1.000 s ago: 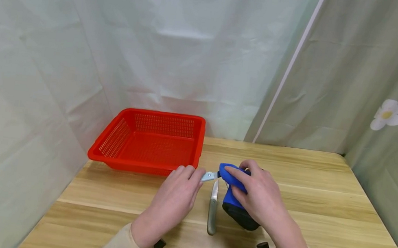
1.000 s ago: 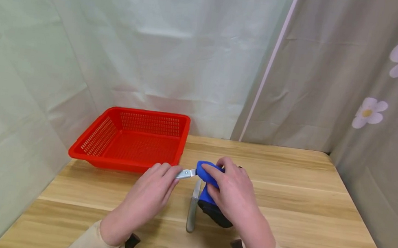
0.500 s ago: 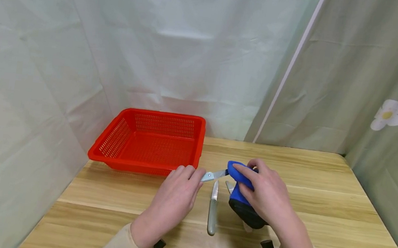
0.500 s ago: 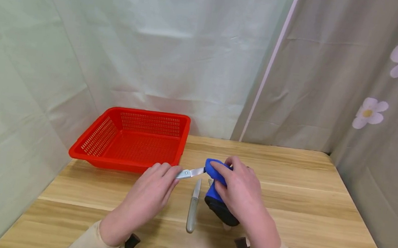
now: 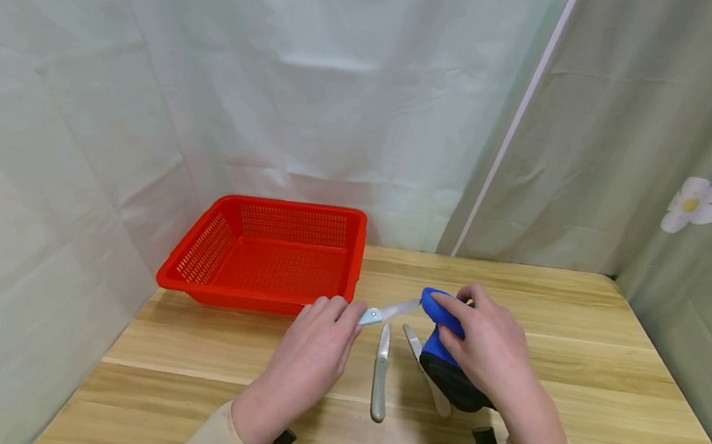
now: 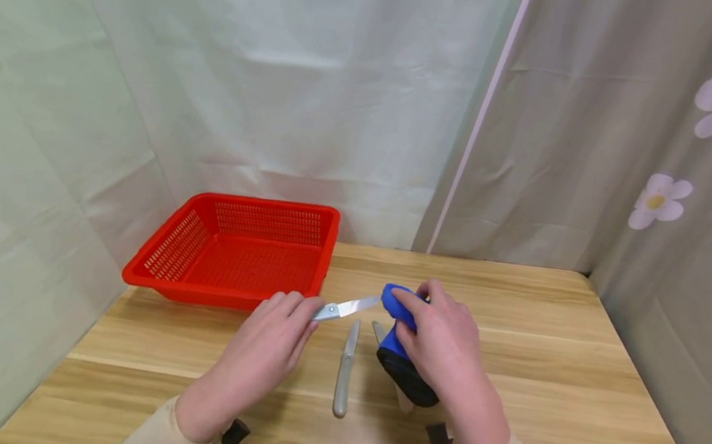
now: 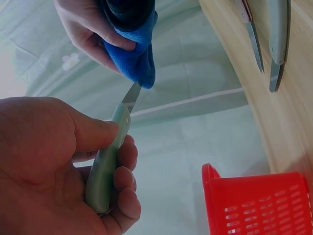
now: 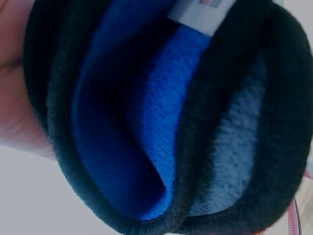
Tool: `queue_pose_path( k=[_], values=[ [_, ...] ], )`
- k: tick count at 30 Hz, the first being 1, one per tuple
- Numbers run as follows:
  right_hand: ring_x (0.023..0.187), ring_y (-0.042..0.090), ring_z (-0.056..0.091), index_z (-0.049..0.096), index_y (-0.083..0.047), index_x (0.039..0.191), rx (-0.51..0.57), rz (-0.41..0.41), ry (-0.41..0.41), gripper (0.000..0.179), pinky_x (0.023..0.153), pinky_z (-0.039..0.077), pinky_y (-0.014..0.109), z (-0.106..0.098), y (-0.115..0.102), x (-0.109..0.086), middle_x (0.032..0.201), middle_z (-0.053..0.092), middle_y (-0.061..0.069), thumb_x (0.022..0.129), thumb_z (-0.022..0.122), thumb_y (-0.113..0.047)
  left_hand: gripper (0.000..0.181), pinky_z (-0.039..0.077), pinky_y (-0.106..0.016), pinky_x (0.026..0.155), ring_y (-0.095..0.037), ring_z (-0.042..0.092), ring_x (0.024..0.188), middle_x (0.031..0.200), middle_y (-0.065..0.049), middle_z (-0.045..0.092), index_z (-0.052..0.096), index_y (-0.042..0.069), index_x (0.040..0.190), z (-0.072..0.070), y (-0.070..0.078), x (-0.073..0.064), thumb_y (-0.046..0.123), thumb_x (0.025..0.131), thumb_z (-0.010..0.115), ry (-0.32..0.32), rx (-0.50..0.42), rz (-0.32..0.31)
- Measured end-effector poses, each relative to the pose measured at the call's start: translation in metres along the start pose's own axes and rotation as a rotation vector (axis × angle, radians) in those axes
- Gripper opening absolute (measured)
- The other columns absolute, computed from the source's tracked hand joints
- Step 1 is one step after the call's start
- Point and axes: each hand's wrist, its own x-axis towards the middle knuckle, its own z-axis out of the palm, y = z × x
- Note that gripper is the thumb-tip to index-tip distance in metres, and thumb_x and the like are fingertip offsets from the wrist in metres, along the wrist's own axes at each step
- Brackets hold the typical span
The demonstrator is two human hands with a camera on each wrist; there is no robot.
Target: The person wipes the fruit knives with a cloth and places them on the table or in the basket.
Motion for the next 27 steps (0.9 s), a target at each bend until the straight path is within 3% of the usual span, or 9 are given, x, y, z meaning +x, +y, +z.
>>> queue_pose_path(
  k=[8,16,27],
  values=[
    [0.075,0.026,0.06,0.078,-0.017,0.138,0.0,0.024,0.02,0.046,0.062,0.05,0.042,-0.007,0.001,-0.002,0.12,0.064,0.013,0.094,0.086,-0.011,0.028,0.041,-0.029,0.068,-0.018,0.048,0.077,0.093,-0.002,0.063,0.069,0.007,0.127,-0.001,0.001,0.001,0.012,0.102,0.081,-0.003,0.01,-0.002],
    [0.087,0.033,0.069,0.08,-0.018,0.137,0.012,-0.113,0.087,0.049,0.073,0.058,0.05,-0.005,-0.015,-0.003,0.12,0.067,0.014,0.09,0.092,-0.012,0.028,0.04,-0.027,0.067,-0.016,0.045,0.075,0.091,0.001,0.06,0.069,0.01,0.127,-0.001,0.002,0.002,0.014,0.102,0.082,-0.026,0.009,-0.018],
    [0.096,0.03,0.072,0.079,-0.022,0.138,-0.021,-0.183,0.05,0.053,0.084,0.061,0.05,0.003,-0.038,-0.004,0.123,0.066,0.012,0.088,0.095,-0.015,0.031,0.041,-0.028,0.069,-0.016,0.047,0.078,0.094,0.001,0.062,0.068,0.01,0.129,-0.002,0.001,-0.001,0.015,0.102,0.082,-0.035,0.012,-0.023]
  ],
)
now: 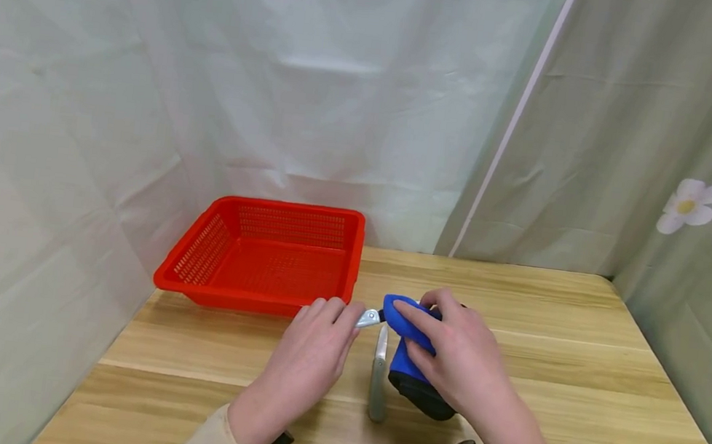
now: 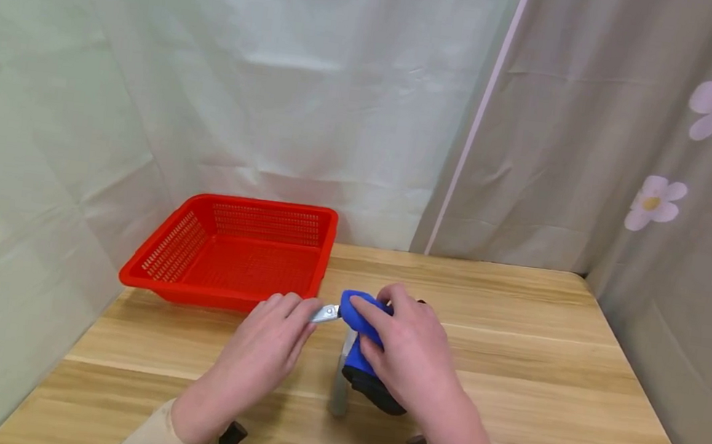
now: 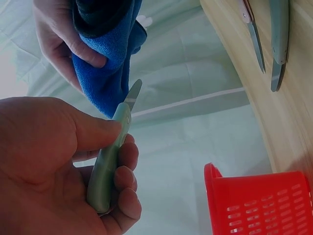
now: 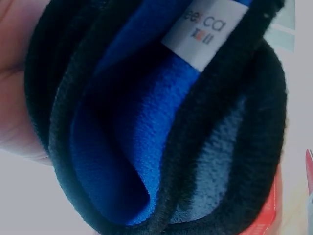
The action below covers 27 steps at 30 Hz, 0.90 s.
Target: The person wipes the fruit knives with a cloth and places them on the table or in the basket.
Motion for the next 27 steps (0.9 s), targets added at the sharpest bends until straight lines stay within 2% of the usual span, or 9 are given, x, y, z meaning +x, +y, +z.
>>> queue_pose_path(
  k=[14,27],
  values=[
    [0.092,0.029,0.071,0.079,-0.023,0.136,-0.022,-0.034,-0.013,0.053,0.085,0.06,0.048,0.0072,-0.0059,0.0012,0.123,0.067,0.012,0.086,0.097,-0.019,0.031,0.04,-0.028,0.068,-0.017,0.048,0.077,0.092,0.0,0.061,0.067,0.01,0.127,0.0001,-0.0008,-0.0006,0.013,0.1,0.083,0.021,-0.002,0.026],
    [0.096,0.03,0.072,0.079,-0.021,0.138,-0.021,0.02,-0.045,0.053,0.085,0.061,0.05,0.0053,0.0014,0.0012,0.123,0.067,0.013,0.087,0.096,-0.017,0.028,0.04,-0.028,0.067,-0.017,0.047,0.077,0.094,-0.001,0.063,0.067,0.01,0.127,-0.0003,-0.0006,-0.0008,0.015,0.103,0.081,0.023,0.016,0.024]
  ],
)
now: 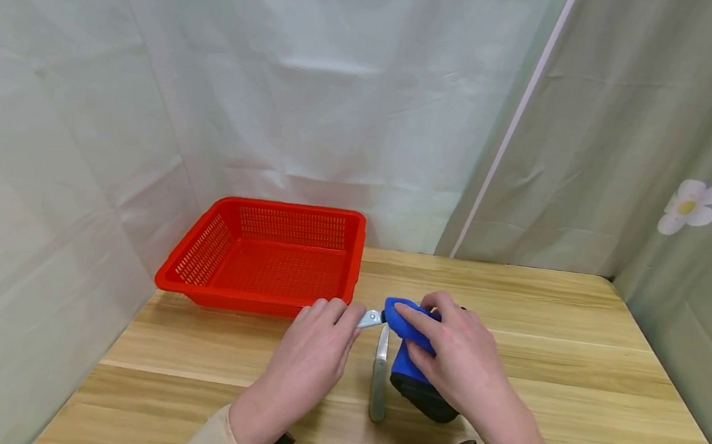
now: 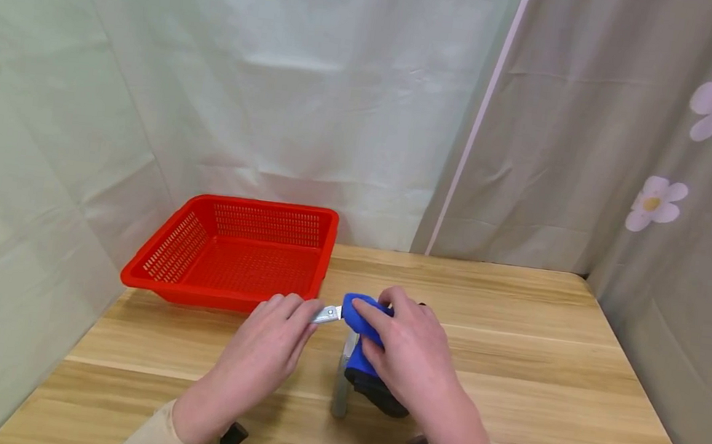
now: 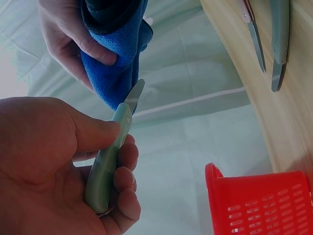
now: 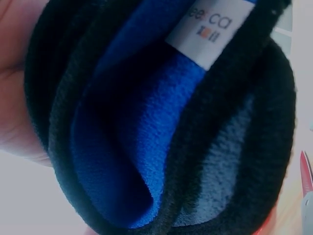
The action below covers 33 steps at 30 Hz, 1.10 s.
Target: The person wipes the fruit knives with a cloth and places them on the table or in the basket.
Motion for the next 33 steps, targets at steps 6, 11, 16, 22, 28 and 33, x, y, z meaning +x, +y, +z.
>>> queue_pose_path(
  k=[6,11,16,22,28,33],
  values=[
    [0.094,0.031,0.071,0.08,-0.021,0.137,0.007,0.032,0.009,0.051,0.08,0.062,0.05,-0.001,0.008,0.0,0.122,0.068,0.014,0.088,0.094,-0.016,0.028,0.039,-0.028,0.067,-0.017,0.046,0.077,0.094,-0.001,0.062,0.068,0.009,0.128,0.0,0.0,0.0,0.015,0.103,0.08,0.002,-0.001,-0.01],
    [0.089,0.032,0.07,0.08,-0.02,0.137,0.028,0.048,0.021,0.05,0.075,0.061,0.049,-0.001,0.016,0.0,0.121,0.069,0.014,0.089,0.093,-0.015,0.026,0.039,-0.028,0.067,-0.016,0.045,0.077,0.093,0.0,0.061,0.069,0.01,0.127,-0.001,0.0,0.0,0.015,0.103,0.08,0.005,-0.001,-0.013],
    [0.085,0.032,0.069,0.08,-0.019,0.137,0.041,0.066,0.024,0.049,0.071,0.06,0.048,-0.001,0.023,-0.001,0.12,0.069,0.014,0.089,0.093,-0.015,0.025,0.038,-0.028,0.067,-0.017,0.044,0.076,0.092,0.0,0.061,0.07,0.009,0.126,-0.001,0.0,0.0,0.014,0.104,0.079,0.017,-0.004,-0.009],
    [0.082,0.03,0.067,0.08,-0.017,0.137,0.037,0.094,0.021,0.048,0.07,0.057,0.047,-0.002,0.03,-0.001,0.12,0.067,0.014,0.09,0.091,-0.013,0.026,0.037,-0.029,0.067,-0.017,0.045,0.075,0.091,0.0,0.061,0.07,0.009,0.125,-0.001,-0.001,0.0,0.013,0.102,0.081,0.027,-0.007,-0.006],
    [0.081,0.029,0.065,0.079,-0.016,0.137,0.031,0.127,0.021,0.047,0.068,0.056,0.046,-0.004,0.035,-0.002,0.12,0.065,0.014,0.091,0.09,-0.013,0.027,0.036,-0.029,0.067,-0.017,0.046,0.075,0.092,-0.001,0.063,0.07,0.01,0.125,-0.001,-0.001,-0.001,0.013,0.101,0.082,0.038,0.004,-0.003],
    [0.076,0.028,0.062,0.079,-0.016,0.138,0.019,0.155,0.024,0.047,0.064,0.052,0.044,-0.006,0.039,-0.003,0.119,0.065,0.014,0.092,0.089,-0.012,0.028,0.036,-0.029,0.066,-0.018,0.046,0.074,0.091,-0.002,0.062,0.069,0.009,0.123,-0.001,-0.002,-0.001,0.011,0.1,0.083,0.059,0.022,0.018]
  ],
)
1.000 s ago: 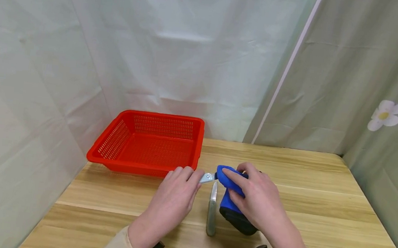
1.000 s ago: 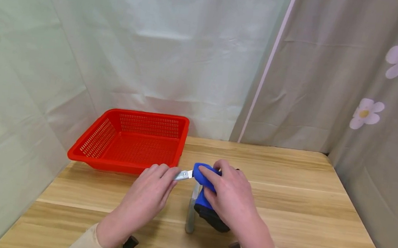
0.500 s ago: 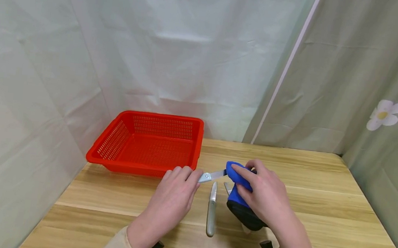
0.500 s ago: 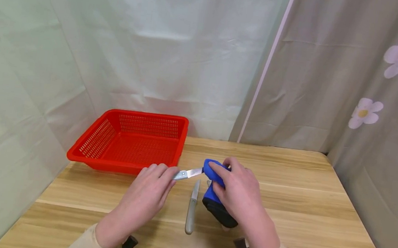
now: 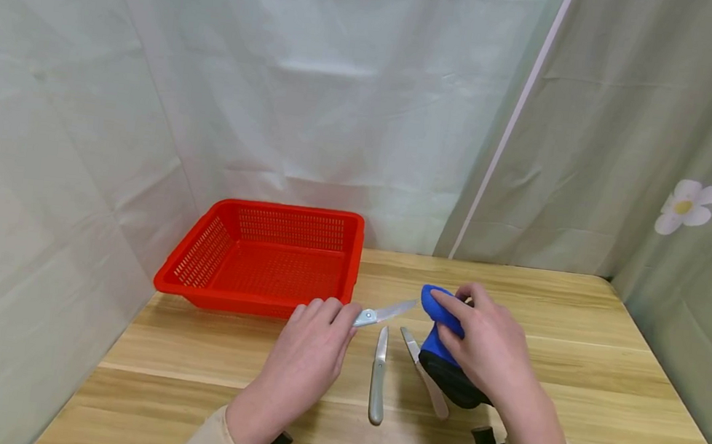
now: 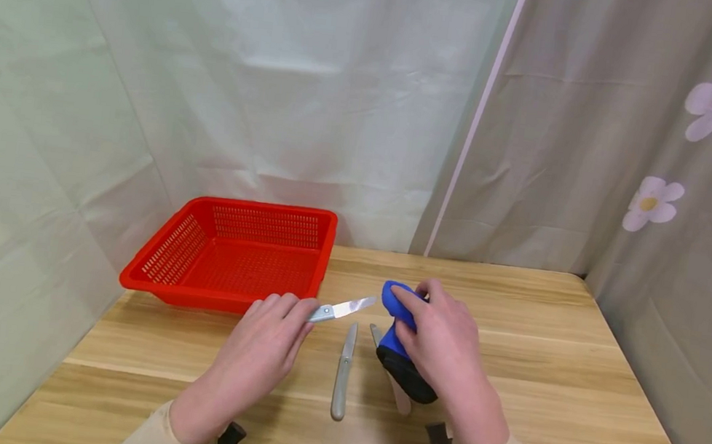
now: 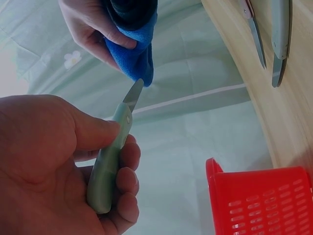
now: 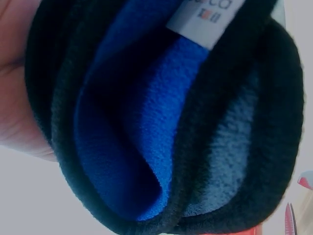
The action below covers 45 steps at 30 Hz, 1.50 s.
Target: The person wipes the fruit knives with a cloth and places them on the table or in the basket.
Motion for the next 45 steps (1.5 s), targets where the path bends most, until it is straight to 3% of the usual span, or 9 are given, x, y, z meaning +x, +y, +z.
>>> queue_pose_path(
  k=[8,16,22,36,45],
  values=[
    [0.08,0.029,0.064,0.078,-0.016,0.139,0.0,0.011,-0.012,0.048,0.068,0.054,0.048,-0.002,0.001,0.0,0.121,0.065,0.014,0.093,0.088,-0.013,0.022,0.038,-0.028,0.067,-0.019,0.047,0.074,0.091,-0.004,0.063,0.071,0.006,0.121,0.0,0.0,0.0,0.012,0.102,0.081,-0.009,0.009,-0.01],
    [0.085,0.031,0.066,0.078,-0.017,0.139,0.0,0.004,-0.008,0.048,0.073,0.056,0.052,-0.002,-0.002,-0.002,0.121,0.066,0.014,0.093,0.089,-0.013,0.014,0.041,-0.027,0.067,-0.016,0.047,0.076,0.093,-0.003,0.062,0.073,0.007,0.115,0.001,0.001,0.0,0.014,0.104,0.079,-0.078,0.025,-0.091],
    [0.086,0.032,0.067,0.078,-0.018,0.139,0.009,-0.002,-0.005,0.048,0.072,0.057,0.052,-0.004,-0.006,-0.003,0.121,0.066,0.013,0.093,0.089,-0.014,0.014,0.043,-0.027,0.067,-0.017,0.047,0.077,0.093,-0.003,0.063,0.073,0.008,0.113,0.003,0.0,0.001,0.013,0.103,0.08,-0.081,0.029,-0.12],
    [0.091,0.032,0.069,0.078,-0.019,0.139,0.009,-0.05,0.018,0.049,0.079,0.058,0.054,-0.006,-0.013,-0.004,0.122,0.066,0.012,0.092,0.09,-0.015,0.022,0.038,-0.026,0.063,-0.015,0.045,0.07,0.084,0.0,0.06,0.07,0.009,0.111,0.002,-0.002,0.001,0.004,0.096,0.085,-0.07,0.057,-0.115],
    [0.089,0.03,0.069,0.079,-0.02,0.138,0.016,-0.073,0.036,0.05,0.076,0.059,0.051,-0.005,-0.02,-0.005,0.12,0.067,0.011,0.089,0.092,-0.015,0.028,0.043,-0.024,0.063,-0.014,0.046,0.069,0.087,0.003,0.059,0.069,0.011,0.12,0.001,0.0,0.002,0.02,0.1,0.085,-0.083,-0.016,-0.155]
  ],
)
